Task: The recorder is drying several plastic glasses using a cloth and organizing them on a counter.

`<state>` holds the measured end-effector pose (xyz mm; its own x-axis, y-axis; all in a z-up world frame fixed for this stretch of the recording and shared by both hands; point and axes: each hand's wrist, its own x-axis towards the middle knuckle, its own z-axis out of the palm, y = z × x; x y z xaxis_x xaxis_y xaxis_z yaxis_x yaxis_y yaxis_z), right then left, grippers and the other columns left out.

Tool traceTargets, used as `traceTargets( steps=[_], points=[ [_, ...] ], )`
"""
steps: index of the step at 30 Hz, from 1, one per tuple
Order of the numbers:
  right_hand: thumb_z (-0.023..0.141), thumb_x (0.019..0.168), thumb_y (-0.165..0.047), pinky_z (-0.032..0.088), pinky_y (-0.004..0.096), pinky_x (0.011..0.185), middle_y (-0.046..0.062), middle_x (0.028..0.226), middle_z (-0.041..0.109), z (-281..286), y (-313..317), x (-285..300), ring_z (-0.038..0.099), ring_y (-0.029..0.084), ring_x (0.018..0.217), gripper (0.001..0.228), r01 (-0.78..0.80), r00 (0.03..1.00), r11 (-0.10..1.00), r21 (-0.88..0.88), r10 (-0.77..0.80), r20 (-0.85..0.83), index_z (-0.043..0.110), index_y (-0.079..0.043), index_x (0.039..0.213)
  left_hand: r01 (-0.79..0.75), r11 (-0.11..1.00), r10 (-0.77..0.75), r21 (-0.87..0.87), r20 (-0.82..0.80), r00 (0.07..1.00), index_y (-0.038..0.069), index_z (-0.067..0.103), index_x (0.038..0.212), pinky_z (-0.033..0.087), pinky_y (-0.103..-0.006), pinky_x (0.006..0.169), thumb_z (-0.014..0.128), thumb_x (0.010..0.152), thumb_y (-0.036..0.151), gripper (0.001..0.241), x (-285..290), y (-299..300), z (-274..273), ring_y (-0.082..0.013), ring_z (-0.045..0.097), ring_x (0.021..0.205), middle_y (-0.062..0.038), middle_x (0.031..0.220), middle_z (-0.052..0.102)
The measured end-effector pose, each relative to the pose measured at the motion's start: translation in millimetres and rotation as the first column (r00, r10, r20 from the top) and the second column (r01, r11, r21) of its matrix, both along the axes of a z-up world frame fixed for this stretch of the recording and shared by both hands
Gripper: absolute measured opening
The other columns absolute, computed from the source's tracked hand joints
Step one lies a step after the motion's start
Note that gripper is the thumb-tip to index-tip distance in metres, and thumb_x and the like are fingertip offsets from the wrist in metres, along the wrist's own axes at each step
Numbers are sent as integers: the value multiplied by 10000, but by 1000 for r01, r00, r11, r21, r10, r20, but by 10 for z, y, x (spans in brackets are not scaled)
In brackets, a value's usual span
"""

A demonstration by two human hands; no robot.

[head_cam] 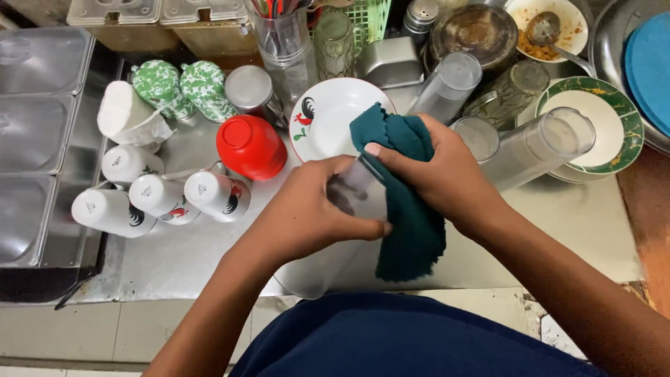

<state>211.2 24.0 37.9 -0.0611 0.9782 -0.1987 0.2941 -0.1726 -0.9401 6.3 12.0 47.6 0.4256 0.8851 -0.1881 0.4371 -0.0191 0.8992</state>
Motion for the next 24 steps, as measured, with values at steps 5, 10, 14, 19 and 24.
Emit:
traceTargets(
  steps=[5, 10, 14, 19, 24],
  points=[
    [799, 806, -375, 597, 286, 773, 51, 998, 745, 74, -54, 24, 711, 123, 879, 518, -5, 1000, 999, 41, 5, 8, 667, -49, 1187, -68, 997, 69, 24, -24, 997, 48, 702, 931, 564, -297, 643, 893, 570, 300, 479, 7, 78, -41, -125, 672, 686, -29, 768, 713],
    [778, 807, -337, 599, 308, 698, 44, 963, 736, 97, -65, -20, 707, 124, 818, 482, 8, 1000, 1000, 18, -8, 21, 654, -68, 1187, -82, 995, 84, 50, -47, 995, 34, 699, 938, 567, -306, 632, 879, 560, 274, 483, 48, 17, -42, -129, 679, 669, -42, 748, 715],
    [763, 865, -341, 574, 271, 766, 39, 987, 726, -46, -27, 12, 679, 91, 861, 439, -19, 1000, 987, 159, 18, 5, 646, -41, 1164, -61, 998, 60, 23, 25, 998, 54, 725, 950, 561, -283, 657, 878, 594, 274, 445, 23, -22, 67, -110, 671, 686, -16, 772, 732],
    [700, 896, -401, 544, 271, 750, 33, 972, 690, -61, -133, -42, 640, 90, 852, 442, 34, 999, 998, 60, -33, -18, 649, -65, 1179, -165, 986, 166, -17, 114, 980, 53, 739, 956, 552, -274, 672, 849, 628, 240, 393, -59, 18, -121, -102, 675, 714, -10, 795, 742],
    [709, 883, -457, 562, 295, 771, 50, 1043, 647, -46, -198, -36, 647, 124, 920, 531, -28, 995, 994, 101, 37, -88, 572, -80, 1231, -157, 987, 158, -12, 100, 982, 52, 705, 966, 568, -286, 632, 849, 632, 243, 411, -50, -46, -270, -106, 680, 691, -17, 781, 732]
  ],
)
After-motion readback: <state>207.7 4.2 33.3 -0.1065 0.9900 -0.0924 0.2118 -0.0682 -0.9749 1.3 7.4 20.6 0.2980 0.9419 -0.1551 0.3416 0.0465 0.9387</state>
